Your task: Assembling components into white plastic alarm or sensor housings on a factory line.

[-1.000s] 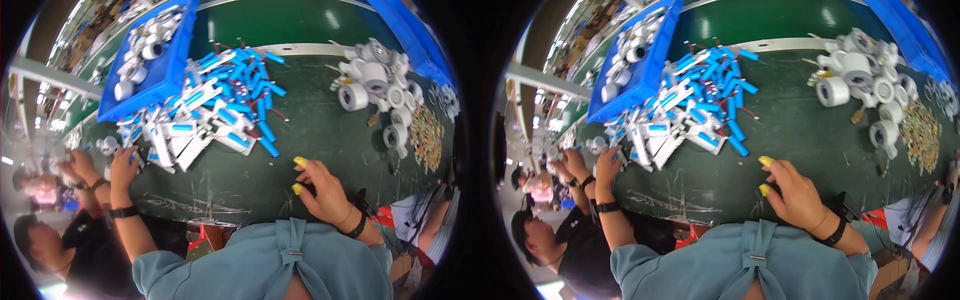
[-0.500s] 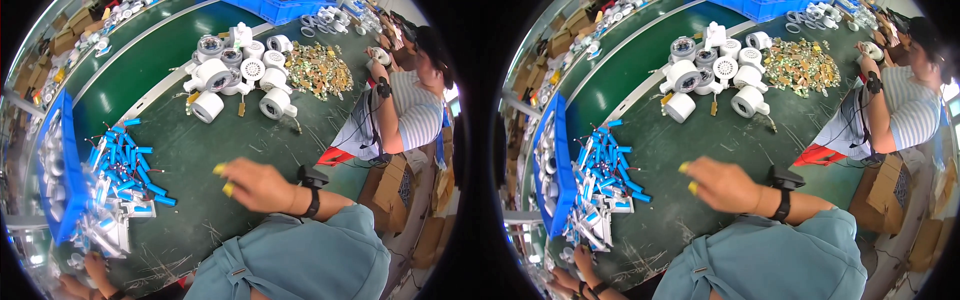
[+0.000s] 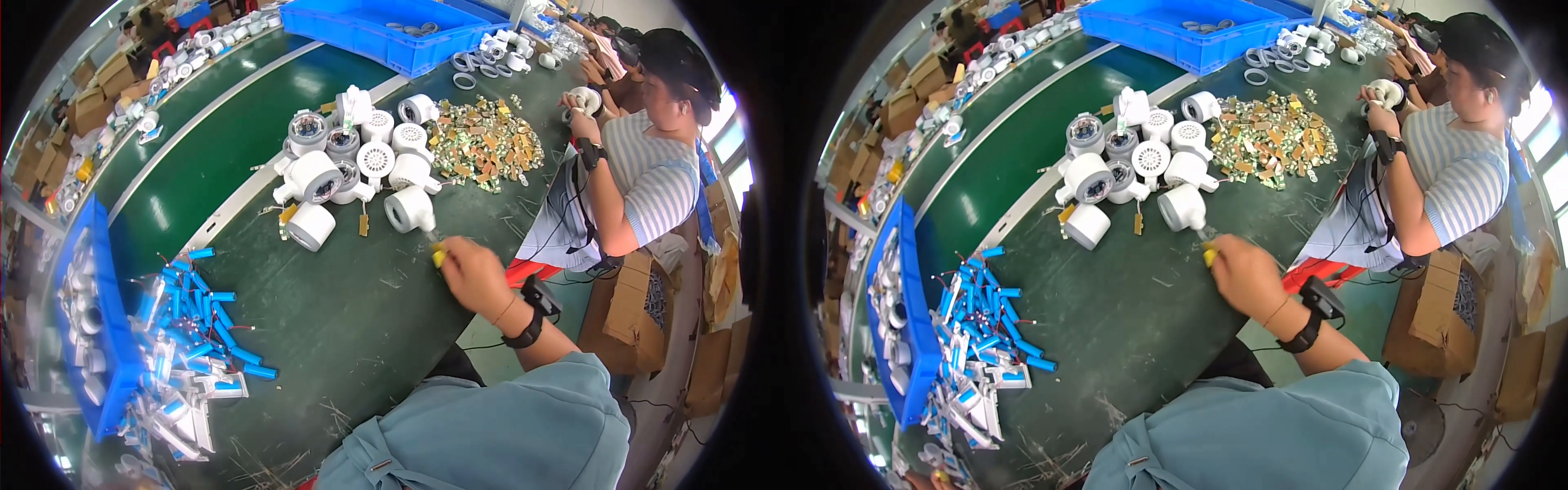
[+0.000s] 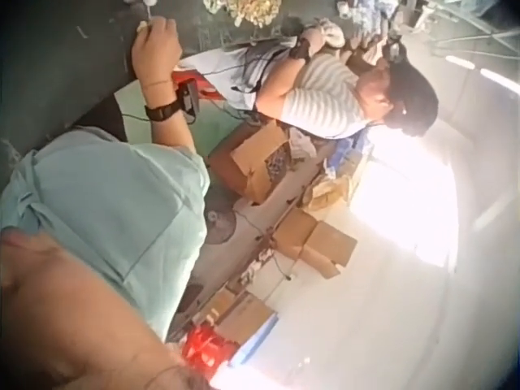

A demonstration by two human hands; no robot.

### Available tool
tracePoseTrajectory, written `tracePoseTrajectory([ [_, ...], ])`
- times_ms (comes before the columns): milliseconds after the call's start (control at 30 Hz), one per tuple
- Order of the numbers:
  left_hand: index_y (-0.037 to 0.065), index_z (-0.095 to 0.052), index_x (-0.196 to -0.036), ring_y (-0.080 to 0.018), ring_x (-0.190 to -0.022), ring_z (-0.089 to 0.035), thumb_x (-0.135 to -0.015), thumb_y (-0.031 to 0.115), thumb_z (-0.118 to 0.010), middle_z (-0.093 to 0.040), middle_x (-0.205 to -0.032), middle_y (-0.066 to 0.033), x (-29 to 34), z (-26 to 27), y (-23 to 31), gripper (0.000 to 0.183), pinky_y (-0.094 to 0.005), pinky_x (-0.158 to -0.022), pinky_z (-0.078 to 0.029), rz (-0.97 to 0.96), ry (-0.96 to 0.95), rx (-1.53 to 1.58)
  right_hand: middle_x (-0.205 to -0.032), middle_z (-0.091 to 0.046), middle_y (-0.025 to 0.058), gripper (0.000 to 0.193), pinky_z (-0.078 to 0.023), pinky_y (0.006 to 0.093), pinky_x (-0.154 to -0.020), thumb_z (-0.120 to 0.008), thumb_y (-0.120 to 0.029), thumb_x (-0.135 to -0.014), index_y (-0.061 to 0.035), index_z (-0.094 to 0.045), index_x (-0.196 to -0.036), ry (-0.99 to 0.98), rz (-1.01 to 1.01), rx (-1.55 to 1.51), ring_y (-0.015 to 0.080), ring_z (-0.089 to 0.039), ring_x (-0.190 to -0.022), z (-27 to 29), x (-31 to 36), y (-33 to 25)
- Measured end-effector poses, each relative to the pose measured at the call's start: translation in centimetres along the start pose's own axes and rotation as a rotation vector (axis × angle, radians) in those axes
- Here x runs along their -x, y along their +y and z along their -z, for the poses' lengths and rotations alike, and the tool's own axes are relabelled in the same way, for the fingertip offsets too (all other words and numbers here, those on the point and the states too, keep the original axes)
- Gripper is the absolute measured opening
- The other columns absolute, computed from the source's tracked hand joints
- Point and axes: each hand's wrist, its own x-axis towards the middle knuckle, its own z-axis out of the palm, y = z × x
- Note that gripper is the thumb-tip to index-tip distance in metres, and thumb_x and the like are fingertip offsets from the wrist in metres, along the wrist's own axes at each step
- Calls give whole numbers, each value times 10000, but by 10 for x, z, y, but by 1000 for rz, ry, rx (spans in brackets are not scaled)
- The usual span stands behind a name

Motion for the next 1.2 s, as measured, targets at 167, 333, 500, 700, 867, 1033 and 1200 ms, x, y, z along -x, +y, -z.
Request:
tracePoseTrajectory([
  [167, 63, -608, -1222, -388, -1302, -451, -958, 257, -556, -497, -1411, -218, 21, 14, 54, 332, -509, -1084, -359, 229, -440, -156, -876, -666, 71, 175, -516, 270, -602, -516, -70, -969, 9, -551, -1122, -563, -125, -777, 103, -630, -673, -32, 11, -54],
  [333, -26, -625, -978, -184, -841, -638, -814, -19, -568, -649, -918, -105, 115, -132, 205, 173, -284, -782, -496, 169, -1114, 87, -958, -643, 46, 237, -482, 212, -617, -481, -145, -1021, -15, -526, -1215, -963, -367, -1206, 84, -613, -761, -70, 23, -106],
  [500, -8, -678, -1010, -197, -853, -687, -837, -54, -628, -709, -954, -103, 147, -204, 212, 185, -290, -750, -525, -100, -1172, 96, -989, -637, 38, 283, -491, 218, -654, -484, -225, -1019, -24, -572, -1198, -1061, -606, -1381, 82, -600, -788, -71, 26, -117],
  [700, -10, -650, -1031, -175, -821, -661, -828, -79, -605, -685, -921, -88, 160, -216, 215, 219, -269, -732, -507, -34, -1139, 188, -1008, -634, 57, 276, -503, 249, -669, -469, -198, -1009, -16, -566, -1193, -1135, -811, -1584, 123, -614, -794, -72, 22, -120],
  [867, -15, -640, -1037, -164, -805, -644, -825, -83, -600, -674, -923, -90, 162, -221, 224, 226, -258, -730, -499, -46, -1103, 236, -1014, -635, 83, 388, -510, 268, -628, -478, -167, -998, -46, -430, -1364, -1032, -871, -1340, 151, -632, -771, -71, 26, -133],
  [1033, -8, -642, -1035, -190, -782, -644, -824, -69, -601, -667, -910, -103, 164, -221, 225, 222, -273, -699, -496, -29, -1107, 216, -1015, -628, 72, 425, -513, 275, -638, -485, -131, -978, -91, -408, -1394, -941, -837, -1343, 159, -635, -768, -74, 28, -141],
  [1200, -2, -639, -1040, -210, -768, -645, -830, -50, -603, -658, -895, -104, 158, -225, 226, 219, -285, -668, -489, -150, -1165, 197, -978, -617, 46, 416, -474, 260, -626, -498, -145, -975, -112, -421, -1383, -891, -940, -1533, 140, -588, -733, -87, 21, -144],
])
